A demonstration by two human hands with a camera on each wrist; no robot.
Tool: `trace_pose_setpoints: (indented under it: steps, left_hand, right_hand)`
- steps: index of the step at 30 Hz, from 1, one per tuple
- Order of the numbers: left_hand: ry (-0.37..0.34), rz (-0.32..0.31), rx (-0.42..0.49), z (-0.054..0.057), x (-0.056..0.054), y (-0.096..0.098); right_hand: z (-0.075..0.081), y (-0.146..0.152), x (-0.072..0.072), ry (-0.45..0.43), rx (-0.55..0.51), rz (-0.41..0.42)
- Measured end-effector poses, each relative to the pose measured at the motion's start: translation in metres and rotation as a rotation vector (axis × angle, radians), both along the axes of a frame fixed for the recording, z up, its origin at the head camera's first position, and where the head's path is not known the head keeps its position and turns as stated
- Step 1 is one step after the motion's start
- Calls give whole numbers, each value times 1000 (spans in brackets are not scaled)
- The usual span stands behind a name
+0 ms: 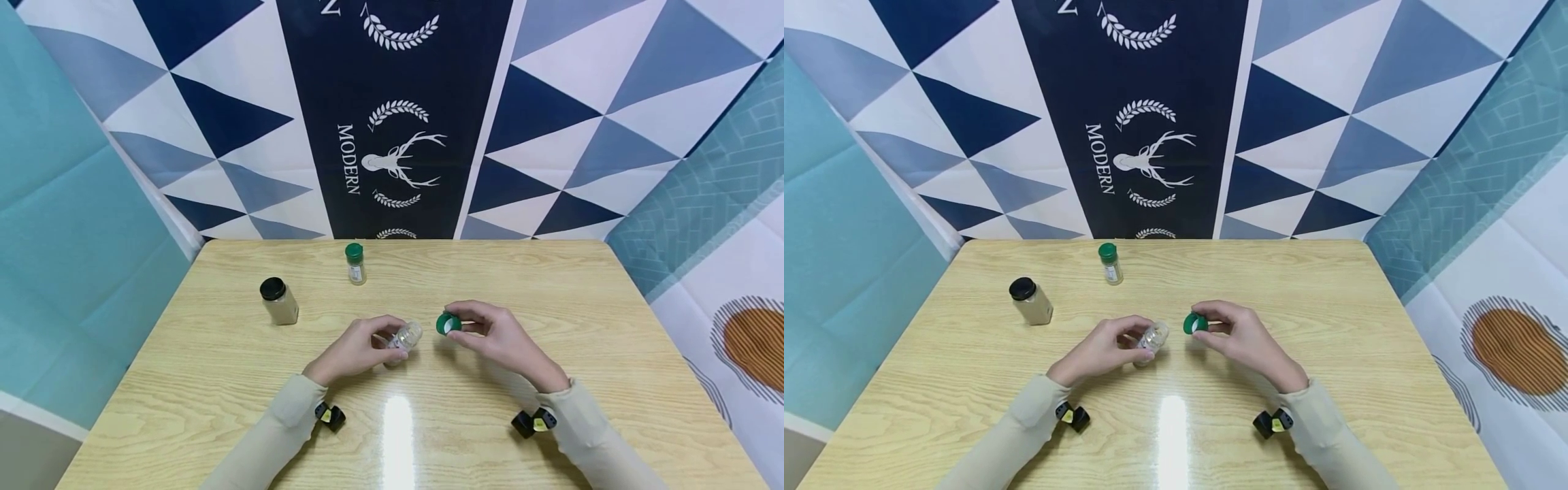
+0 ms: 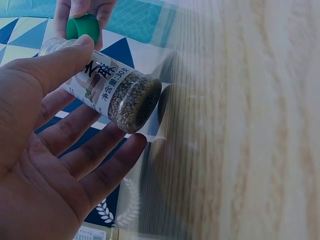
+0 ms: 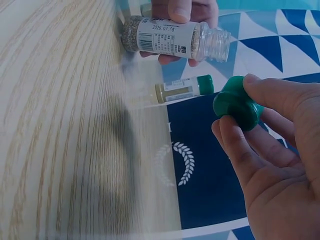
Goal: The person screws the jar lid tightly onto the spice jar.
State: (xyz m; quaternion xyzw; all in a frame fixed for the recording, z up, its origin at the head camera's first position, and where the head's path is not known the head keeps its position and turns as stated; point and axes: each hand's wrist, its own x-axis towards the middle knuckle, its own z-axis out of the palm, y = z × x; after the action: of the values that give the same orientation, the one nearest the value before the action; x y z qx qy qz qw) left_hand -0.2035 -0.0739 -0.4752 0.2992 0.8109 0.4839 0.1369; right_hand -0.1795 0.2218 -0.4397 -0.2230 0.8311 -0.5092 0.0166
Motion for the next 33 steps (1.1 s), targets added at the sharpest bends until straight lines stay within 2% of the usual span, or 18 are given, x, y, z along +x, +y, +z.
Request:
trace_pose_setpoints:
  steps: [11,33]
  left_hand:
    - [7,0,6,0,2,2]
    - [22,10,-15,0,1,3]
  right_hand:
    - [1,-1,2,-22,-6,9]
    - [2,-3,1,0,-8,36]
